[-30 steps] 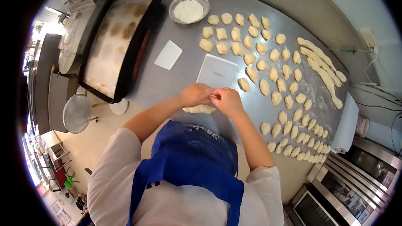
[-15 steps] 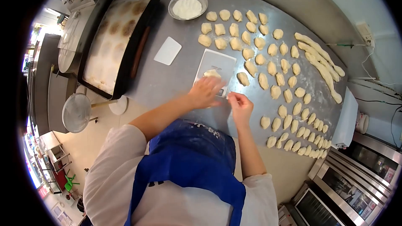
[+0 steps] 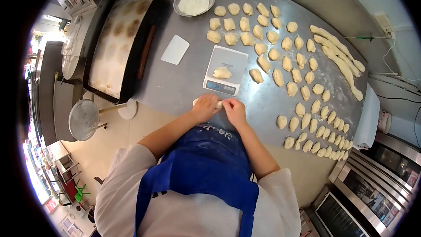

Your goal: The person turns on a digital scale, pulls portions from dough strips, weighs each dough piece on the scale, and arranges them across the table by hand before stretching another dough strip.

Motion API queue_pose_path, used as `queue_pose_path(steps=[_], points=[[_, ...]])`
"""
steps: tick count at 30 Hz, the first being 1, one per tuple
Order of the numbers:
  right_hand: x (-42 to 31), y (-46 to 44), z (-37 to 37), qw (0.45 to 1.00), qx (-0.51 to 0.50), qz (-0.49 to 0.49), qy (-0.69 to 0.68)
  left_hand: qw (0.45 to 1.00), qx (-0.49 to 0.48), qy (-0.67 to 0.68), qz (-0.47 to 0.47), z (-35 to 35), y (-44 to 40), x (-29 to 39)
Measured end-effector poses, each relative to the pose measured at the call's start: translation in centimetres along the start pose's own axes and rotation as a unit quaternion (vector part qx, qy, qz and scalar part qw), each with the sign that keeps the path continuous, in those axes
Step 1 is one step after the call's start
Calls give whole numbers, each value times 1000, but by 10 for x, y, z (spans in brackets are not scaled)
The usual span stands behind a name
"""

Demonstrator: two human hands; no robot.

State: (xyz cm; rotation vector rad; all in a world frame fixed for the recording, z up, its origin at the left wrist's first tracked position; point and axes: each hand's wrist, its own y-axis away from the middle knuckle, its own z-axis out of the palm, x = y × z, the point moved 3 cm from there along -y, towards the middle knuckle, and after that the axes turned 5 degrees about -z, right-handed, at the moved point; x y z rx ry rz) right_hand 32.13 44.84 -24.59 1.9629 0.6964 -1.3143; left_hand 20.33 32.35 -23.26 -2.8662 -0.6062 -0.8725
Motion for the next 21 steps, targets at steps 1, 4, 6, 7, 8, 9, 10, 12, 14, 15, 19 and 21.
queue_pose_path(steps=[1, 4, 6, 7, 8, 9, 10, 12, 14, 15, 19, 21], points=[[-18, 0, 1, 999, -16, -29, 38, 1000, -5, -10, -4, 2, 0, 0], [-51, -20, -12, 981, 7, -83, 177, 1000, -10, -24, -17, 0, 0, 4], [-58, -43, -15, 970, 83, -145, 176, 999, -21, -26, -16, -9, -2, 8], [-74, -54, -13, 953, 98, -219, 183, 999, -31, -25, -11, -14, -2, 8], [-89, -63, -9, 931, 113, -290, 191, 999, -43, -23, -5, -16, 0, 9], [-101, -70, -7, 902, 131, -358, 201, 999, -37, -26, -5, -16, 1, 7], [-94, -80, -2, 894, 99, -381, 215, 999, -33, -27, -2, -16, 2, 4], [-70, -89, 1, 874, 35, -418, 243, 999, -31, -21, 8, -13, 5, 0], [-64, -83, -20, 891, 64, -373, 251, 999, -31, -14, 17, -15, 7, -8], [-62, -81, -29, 898, 76, -353, 252, 999, -30, -14, 17, -16, 9, -12], [-28, -40, -113, 842, 324, -278, 330, 1000, -5, -11, -1, -22, 20, -19], [-2, -15, -158, 808, 376, -241, 384, 1000, 0, -15, -12, -24, 21, -18]])
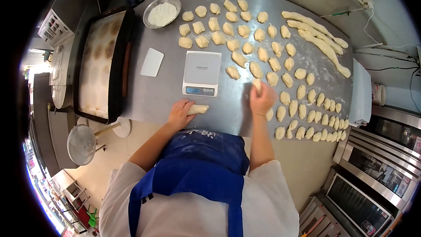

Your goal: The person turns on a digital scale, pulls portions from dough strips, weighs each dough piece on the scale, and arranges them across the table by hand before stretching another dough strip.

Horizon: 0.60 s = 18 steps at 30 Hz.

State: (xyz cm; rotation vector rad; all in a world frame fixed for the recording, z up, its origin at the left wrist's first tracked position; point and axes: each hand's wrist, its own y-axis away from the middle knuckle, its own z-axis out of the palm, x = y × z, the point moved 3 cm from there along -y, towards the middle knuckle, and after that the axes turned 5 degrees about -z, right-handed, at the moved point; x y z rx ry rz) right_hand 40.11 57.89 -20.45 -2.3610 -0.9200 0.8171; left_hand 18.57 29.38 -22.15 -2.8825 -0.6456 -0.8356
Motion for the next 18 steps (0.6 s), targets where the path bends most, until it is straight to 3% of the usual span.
queue_pose_path(steps=[5, 8, 10, 11, 12, 13, 14, 15, 18], points=[[58, 28, -23, 969, -155, 115, 155, 999, -23, -30, -17, 0, -5, 4], [25, 12, -28, 987, -64, 59, 135, 998, -18, -56, 14, 4, -9, 4], [-22, 8, -15, 995, -91, 32, -18, 999, -47, -14, 0, 11, -8, -1], [-50, 14, -6, 959, -222, 58, -167, 998, -62, 8, -7, 14, -7, -1], [-89, 12, -2, 890, -412, -12, -195, 986, -145, 53, -57, 12, -11, 4], [-127, 16, -10, 890, -360, -177, -215, 964, -224, 98, -106, 3, -21, 17], [-149, 19, -8, 887, -339, -233, -211, 932, -296, 142, -155, 0, -27, 25], [-163, 20, -6, 878, -317, -291, -210, 930, -299, 170, -128, 1, -31, 30], [-155, 42, 27, 816, -500, -165, -239, 930, -277, 229, -71, -9, -32, 31]])
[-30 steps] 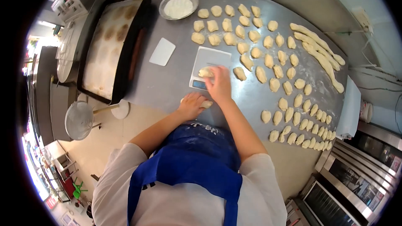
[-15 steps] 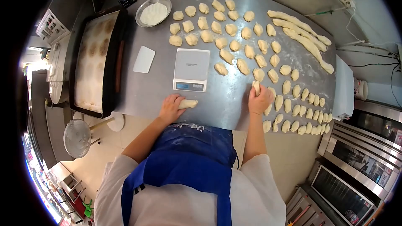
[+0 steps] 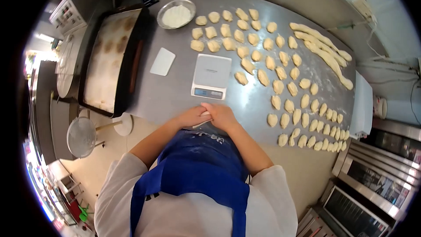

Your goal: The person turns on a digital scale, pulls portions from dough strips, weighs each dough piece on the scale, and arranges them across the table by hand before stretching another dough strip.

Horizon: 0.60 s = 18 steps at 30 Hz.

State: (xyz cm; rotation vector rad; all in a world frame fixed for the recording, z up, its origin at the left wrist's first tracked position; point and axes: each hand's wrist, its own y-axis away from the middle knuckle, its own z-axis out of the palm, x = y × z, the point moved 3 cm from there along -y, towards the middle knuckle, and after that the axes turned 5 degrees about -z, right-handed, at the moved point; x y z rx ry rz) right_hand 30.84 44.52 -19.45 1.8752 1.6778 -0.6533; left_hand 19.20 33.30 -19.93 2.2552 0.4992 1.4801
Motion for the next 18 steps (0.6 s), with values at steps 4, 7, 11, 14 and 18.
queue_pose_path(steps=[4, 7, 11, 14, 18], points=[[-6, 6, -13, 995, 92, -4, 34, 1000, 12, 4, 15, -22, 16, 2], [-23, 1, -25, 992, 67, -30, 100, 997, -39, 59, -20, -29, 17, 1], [-30, -9, -17, 986, -15, -60, 157, 996, -60, 59, -23, -25, 11, -12], [-28, -22, -16, 974, -91, -60, 201, 990, -124, 68, -22, -27, 2, -5], [-31, -34, -18, 967, -122, -29, 224, 991, -102, -63, -57, -20, -20, -3]])
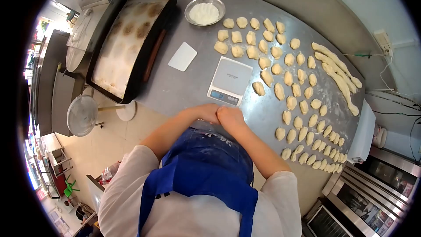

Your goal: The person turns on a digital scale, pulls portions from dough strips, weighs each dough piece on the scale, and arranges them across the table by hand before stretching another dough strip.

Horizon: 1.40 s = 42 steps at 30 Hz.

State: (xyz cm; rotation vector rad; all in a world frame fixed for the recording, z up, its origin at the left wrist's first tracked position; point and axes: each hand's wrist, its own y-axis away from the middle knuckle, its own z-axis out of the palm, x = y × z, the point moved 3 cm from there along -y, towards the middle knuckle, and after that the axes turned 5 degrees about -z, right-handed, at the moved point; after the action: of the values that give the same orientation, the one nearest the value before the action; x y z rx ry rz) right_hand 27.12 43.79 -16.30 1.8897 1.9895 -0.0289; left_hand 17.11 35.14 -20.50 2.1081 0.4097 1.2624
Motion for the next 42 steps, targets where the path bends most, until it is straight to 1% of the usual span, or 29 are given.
queue_pose_path(steps=[1, 2, 4, 5, 8, 10, 11, 13, 14, 15, 16, 18, 20, 21, 23, 24, 25, 28, 30, 32, 33, 36, 37, 39, 42], points=[[2, 1, 1, 1000, -21, 20, 0, 996, 51, -68, -11, 6, -3, 2], [4, 3, 2, 999, -11, 32, -3, 985, 102, -136, -23, 8, -5, 2], [1, 6, 7, 999, 11, 52, -10, 964, 84, -249, -44, -2, 6, 15], [-6, 10, 9, 999, 9, 35, -38, 948, 73, -304, -55, -4, 12, 19], [-25, 15, -7, 991, 21, -6, -129, 933, 74, -349, -52, 6, 13, -2], [-30, 15, -19, 977, 53, -18, -207, 935, 150, -319, -33, 10, 14, -19], [-25, 11, -25, 976, 92, -29, -195, 933, 189, -305, -24, 11, 13, -25], [-7, -2, -39, 969, 170, -50, -172, 924, 219, -310, -47, 6, 17, -20], [-4, -8, -46, 960, 198, -41, -192, 918, 236, -311, -61, 4, 19, -16], [-1, -15, -57, 950, 225, -35, -212, 934, 211, -267, -113, -1, 15, -16], [1, -19, -64, 939, 252, -29, -231, 930, 208, -283, -110, -1, 16, -19], [-6, -26, -73, 896, 356, -34, -265, 922, 202, -314, -105, 0, 19, -26], [-10, -29, -91, 852, 444, -22, -277, 921, 220, -308, -91, 8, 26, -31], [2, -39, -84, 852, 445, 17, -275, 920, 228, -309, -82, 10, 30, -32], [37, -60, -54, 920, 362, 63, -137, 904, 321, -283, -11, 21, 39, -40], [49, -67, -39, 942, 317, 86, -66, 890, 366, -270, 26, 26, 43, -45], [41, -61, -33, 942, 317, 88, 62, 890, 383, -247, 5, 29, 48, -52], [4, -50, -36, 950, 305, -54, -33, 888, 422, -177, -49, 34, 54, -73], [-23, -45, -2, 959, 201, -112, -167, 889, 430, -140, -72, 36, 54, -80], [-26, -42, 26, 973, 161, -107, -128, 949, 298, -49, -94, 21, 57, -57], [-30, -42, 26, 979, 141, -103, -109, 968, 226, -4, -105, 16, 57, -49], [-17, -30, 23, 989, 45, -18, -141, 976, 214, 22, 18, 15, 45, -47], [-12, -24, 29, 989, 86, -45, -116, 980, 196, 13, 13, 15, 45, -44], [-5, -12, 30, 989, 89, -25, -119, 987, 161, -6, 7, 12, 43, -36], [-7, 6, 28, 989, 111, -12, -96, 992, 109, 60, 36, 17, 30, -44]])
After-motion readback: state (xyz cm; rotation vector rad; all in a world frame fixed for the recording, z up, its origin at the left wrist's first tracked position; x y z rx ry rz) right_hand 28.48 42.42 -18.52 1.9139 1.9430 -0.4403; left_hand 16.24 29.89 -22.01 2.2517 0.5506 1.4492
